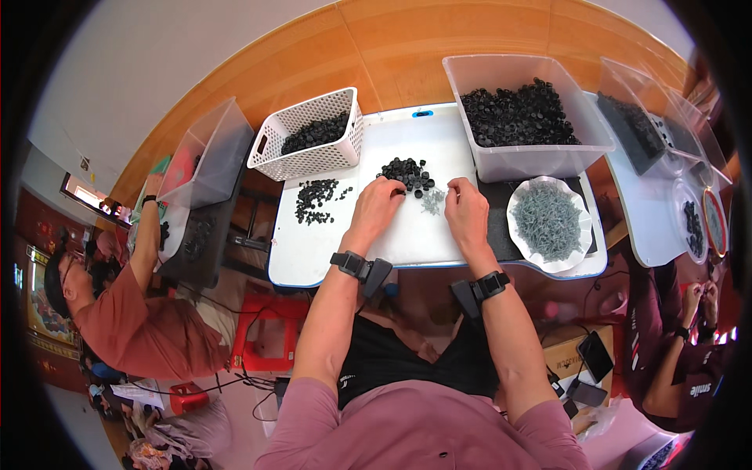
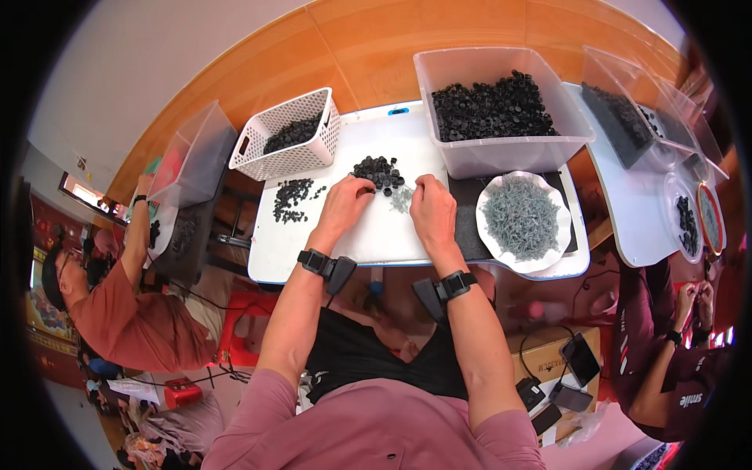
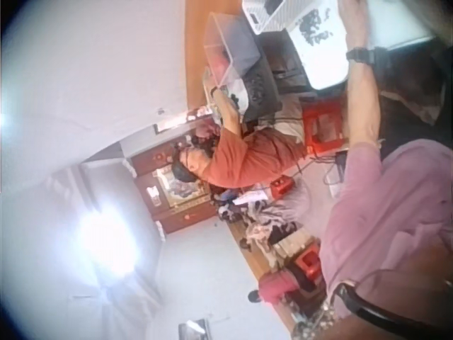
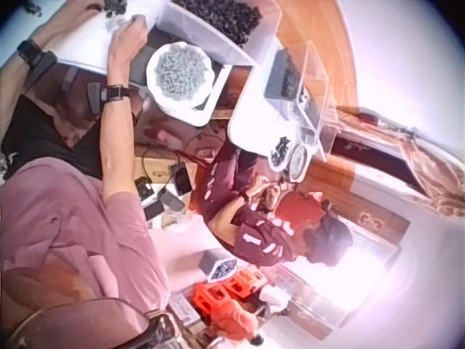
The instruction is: The person assembles small plastic housings by hand, inserting white internal components into black plastic housings, taking parts from plastic storage bins and placing the assembled units into a white assembly tray.
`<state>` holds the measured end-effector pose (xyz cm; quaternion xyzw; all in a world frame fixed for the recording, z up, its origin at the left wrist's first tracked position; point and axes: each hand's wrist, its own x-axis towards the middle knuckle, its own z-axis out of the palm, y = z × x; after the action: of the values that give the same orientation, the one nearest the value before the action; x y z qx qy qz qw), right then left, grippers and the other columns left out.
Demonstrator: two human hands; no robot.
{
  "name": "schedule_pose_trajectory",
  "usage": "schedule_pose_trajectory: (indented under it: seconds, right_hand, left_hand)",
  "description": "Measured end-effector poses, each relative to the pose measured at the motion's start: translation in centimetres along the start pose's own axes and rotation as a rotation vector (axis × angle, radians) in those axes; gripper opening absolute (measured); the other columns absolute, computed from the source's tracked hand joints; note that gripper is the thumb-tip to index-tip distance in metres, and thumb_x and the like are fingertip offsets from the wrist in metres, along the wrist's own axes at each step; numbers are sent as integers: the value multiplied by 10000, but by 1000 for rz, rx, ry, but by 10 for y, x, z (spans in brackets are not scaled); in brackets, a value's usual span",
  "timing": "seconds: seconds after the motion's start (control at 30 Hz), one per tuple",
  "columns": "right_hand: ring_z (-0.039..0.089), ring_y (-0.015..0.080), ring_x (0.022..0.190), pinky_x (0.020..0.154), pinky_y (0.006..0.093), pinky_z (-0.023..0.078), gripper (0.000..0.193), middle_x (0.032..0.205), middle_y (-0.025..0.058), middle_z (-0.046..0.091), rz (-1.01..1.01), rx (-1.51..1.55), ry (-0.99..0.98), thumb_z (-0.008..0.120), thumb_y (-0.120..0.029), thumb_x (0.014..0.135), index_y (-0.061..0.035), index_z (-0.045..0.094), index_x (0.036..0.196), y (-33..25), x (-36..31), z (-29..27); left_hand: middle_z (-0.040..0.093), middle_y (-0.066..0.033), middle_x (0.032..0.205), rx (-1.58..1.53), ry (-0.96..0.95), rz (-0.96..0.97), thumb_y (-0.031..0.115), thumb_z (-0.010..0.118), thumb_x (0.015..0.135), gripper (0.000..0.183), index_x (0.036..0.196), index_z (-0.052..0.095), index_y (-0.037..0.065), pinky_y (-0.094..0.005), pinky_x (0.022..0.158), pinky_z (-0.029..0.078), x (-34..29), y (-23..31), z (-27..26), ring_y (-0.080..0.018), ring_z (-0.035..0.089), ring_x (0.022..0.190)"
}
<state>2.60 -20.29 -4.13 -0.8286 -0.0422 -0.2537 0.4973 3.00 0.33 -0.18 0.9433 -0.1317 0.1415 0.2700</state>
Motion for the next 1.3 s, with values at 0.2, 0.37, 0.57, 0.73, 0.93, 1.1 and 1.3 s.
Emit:
schedule_pose_trajectory:
  seconds: [0.2, 0.37, 0.57, 0.73, 0.93, 1.1, 1.3]
  right_hand:
    - [699, 416, 858, 750, 496, 552, 84, 926, 214, 718, -35, -18, 24, 598, -54, 949, -15, 660, 991, 1, -1, 1]
    - [703, 396, 849, 745, 475, 553, 79, 927, 194, 720, -39, -20, 8, 615, -67, 945, -32, 675, 983, -1, 2, -2]
    - [702, 380, 822, 734, 446, 551, 87, 936, 179, 725, -55, 12, -4, 633, -59, 937, -37, 695, 995, -1, 0, -2]
    - [704, 319, 773, 717, 403, 550, 109, 930, 163, 730, -56, 58, -27, 654, -65, 933, -29, 708, 1020, -8, -1, -5]
    - [665, 142, 729, 679, 278, 532, 120, 929, 83, 752, 117, 396, -185, 653, -36, 964, -1, 721, 1057, -25, -18, 3]
    - [641, 94, 796, 722, 238, 518, 111, 987, 68, 744, 208, 619, -294, 635, -16, 997, 19, 692, 1085, -30, -26, 10]
    - [687, 126, 901, 821, 262, 552, 108, 1010, 84, 740, 200, 586, -318, 635, -17, 1003, 28, 686, 1087, -26, -25, 11]
  left_hand:
    - [733, -154, 907, 78, -223, -92, 165, 766, 842, 264, 1078, 773, 46, -409, 794, 551, 3, 4, -10, -330, 706, 851]
    - [745, -166, 882, 9, -118, -12, 186, 764, 851, 248, 1054, 782, 46, -402, 770, 556, 0, -2, -8, -312, 716, 832]
    - [757, -138, 873, -214, -5, -65, 152, 779, 866, 235, 1072, 783, 39, -353, 732, 557, -22, 8, 6, -234, 712, 766]
    - [780, -119, 900, -524, 110, -204, 106, 788, 877, 208, 1066, 779, 20, -314, 754, 580, -42, 13, 22, -191, 755, 840]
    - [798, -104, 973, -694, 119, -189, 86, 775, 914, 219, 1117, 765, 2, -275, 809, 602, -46, 10, 23, -144, 764, 884]
    - [798, -111, 980, -695, 112, -196, 86, 770, 918, 223, 1123, 763, -2, -284, 790, 610, -45, 8, 23, -156, 769, 884]
    - [796, -135, 972, -655, 101, -113, 82, 726, 950, 239, 1171, 705, -7, -297, 787, 601, -45, 7, 23, -181, 775, 873]
